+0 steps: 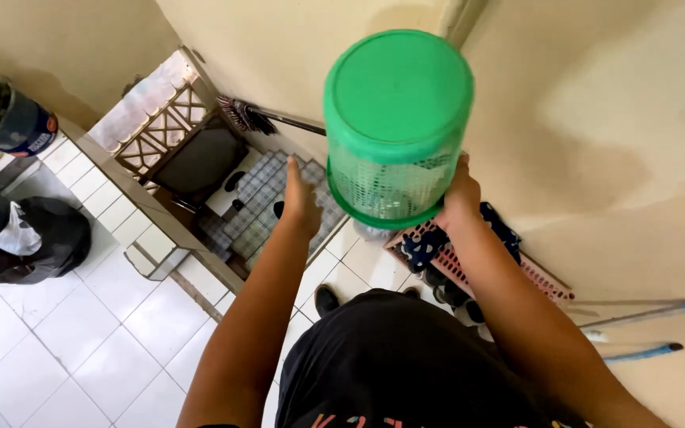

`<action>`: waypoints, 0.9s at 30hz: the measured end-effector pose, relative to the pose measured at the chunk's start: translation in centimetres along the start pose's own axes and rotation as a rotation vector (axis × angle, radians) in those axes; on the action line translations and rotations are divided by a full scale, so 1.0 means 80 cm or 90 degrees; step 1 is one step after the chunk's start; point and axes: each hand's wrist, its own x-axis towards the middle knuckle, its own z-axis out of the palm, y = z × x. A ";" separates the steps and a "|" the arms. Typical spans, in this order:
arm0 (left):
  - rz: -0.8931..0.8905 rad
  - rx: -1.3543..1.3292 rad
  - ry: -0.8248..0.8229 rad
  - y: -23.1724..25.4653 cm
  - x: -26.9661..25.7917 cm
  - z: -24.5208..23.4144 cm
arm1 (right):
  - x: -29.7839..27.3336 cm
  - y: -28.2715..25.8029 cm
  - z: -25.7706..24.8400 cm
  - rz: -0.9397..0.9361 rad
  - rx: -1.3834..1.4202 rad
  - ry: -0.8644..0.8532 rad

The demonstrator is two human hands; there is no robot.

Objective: Wiping a green plastic basket with a cloth.

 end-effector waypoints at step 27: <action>-0.264 0.353 0.084 -0.291 -0.014 0.044 | 0.080 0.134 -0.399 0.232 -0.454 0.117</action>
